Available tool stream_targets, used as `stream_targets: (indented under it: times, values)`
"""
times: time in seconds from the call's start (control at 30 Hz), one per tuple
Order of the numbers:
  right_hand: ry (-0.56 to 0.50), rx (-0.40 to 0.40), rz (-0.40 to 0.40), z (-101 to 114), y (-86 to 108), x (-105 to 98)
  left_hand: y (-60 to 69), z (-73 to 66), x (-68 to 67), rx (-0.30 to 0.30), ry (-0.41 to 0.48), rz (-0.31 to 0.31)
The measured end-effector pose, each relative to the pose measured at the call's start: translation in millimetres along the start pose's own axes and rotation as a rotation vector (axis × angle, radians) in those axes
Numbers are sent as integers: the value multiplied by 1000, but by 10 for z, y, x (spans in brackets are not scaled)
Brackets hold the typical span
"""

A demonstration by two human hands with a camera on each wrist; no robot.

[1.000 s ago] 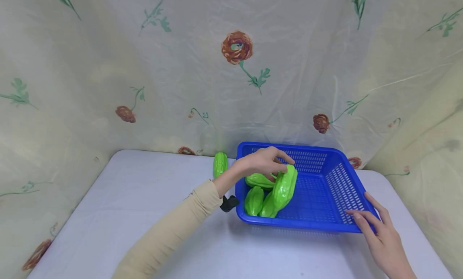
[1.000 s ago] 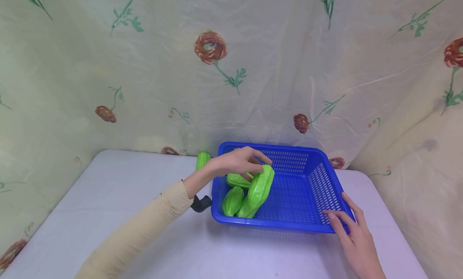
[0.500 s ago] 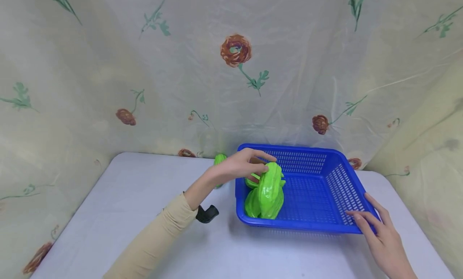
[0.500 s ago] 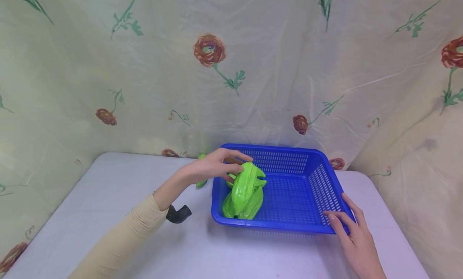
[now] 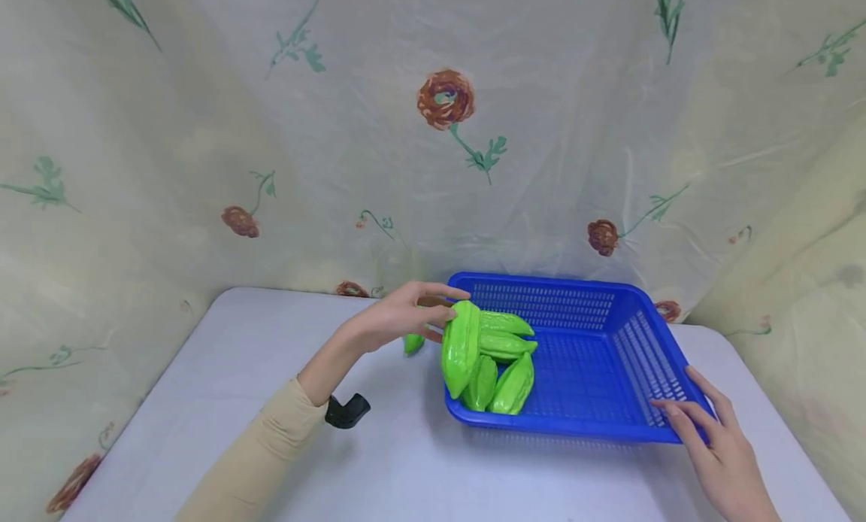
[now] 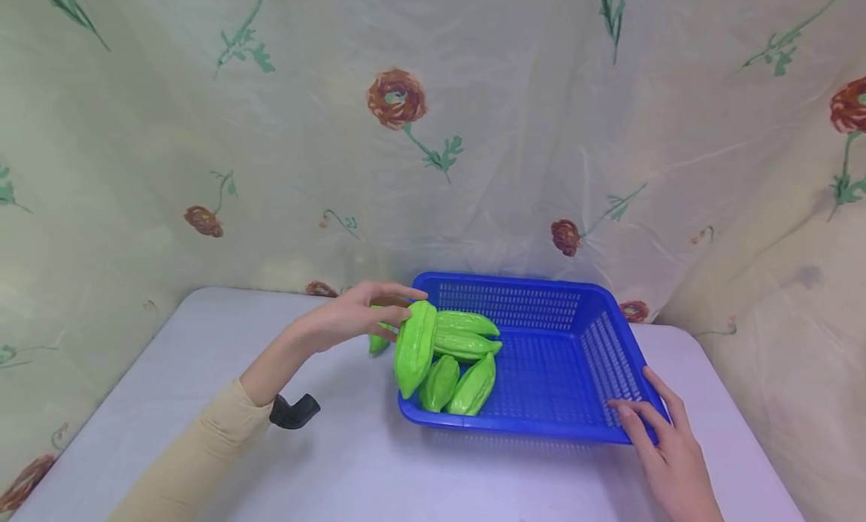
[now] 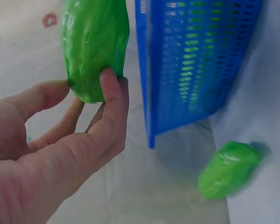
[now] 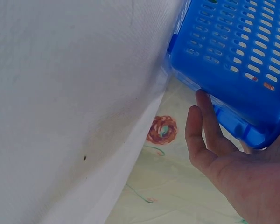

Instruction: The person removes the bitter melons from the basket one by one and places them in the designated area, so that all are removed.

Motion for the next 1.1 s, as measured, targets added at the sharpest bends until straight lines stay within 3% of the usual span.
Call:
stream_targets:
  times: [0.13,0.4,0.7,0.9,1.1]
  values:
    - [9,-15,-15,-11,11,2,79,134,-108,-9,36,-43]
    - [9,-25,-28,-4,12,-9,183,408,-384,-41,85,-196]
    - [16,-36,-41,-4,19,8,229,761,-735,-116,91,-415]
    - [16,-58,-61,1,5,6,207,879,-844,-135,18,-448]
    - [8,40,23,-37,-28,19,154,1057,-879,-185,-8,-469]
Point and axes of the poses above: each hand's wrist, its own y-axis away from the middle knuckle, its own x-axis out of the palm, z = x × y, the point moved 8 cm from there along -y, towards the middle knuckle, and after that the axes turned 4 degrees about -y, right-handed, at the moved point
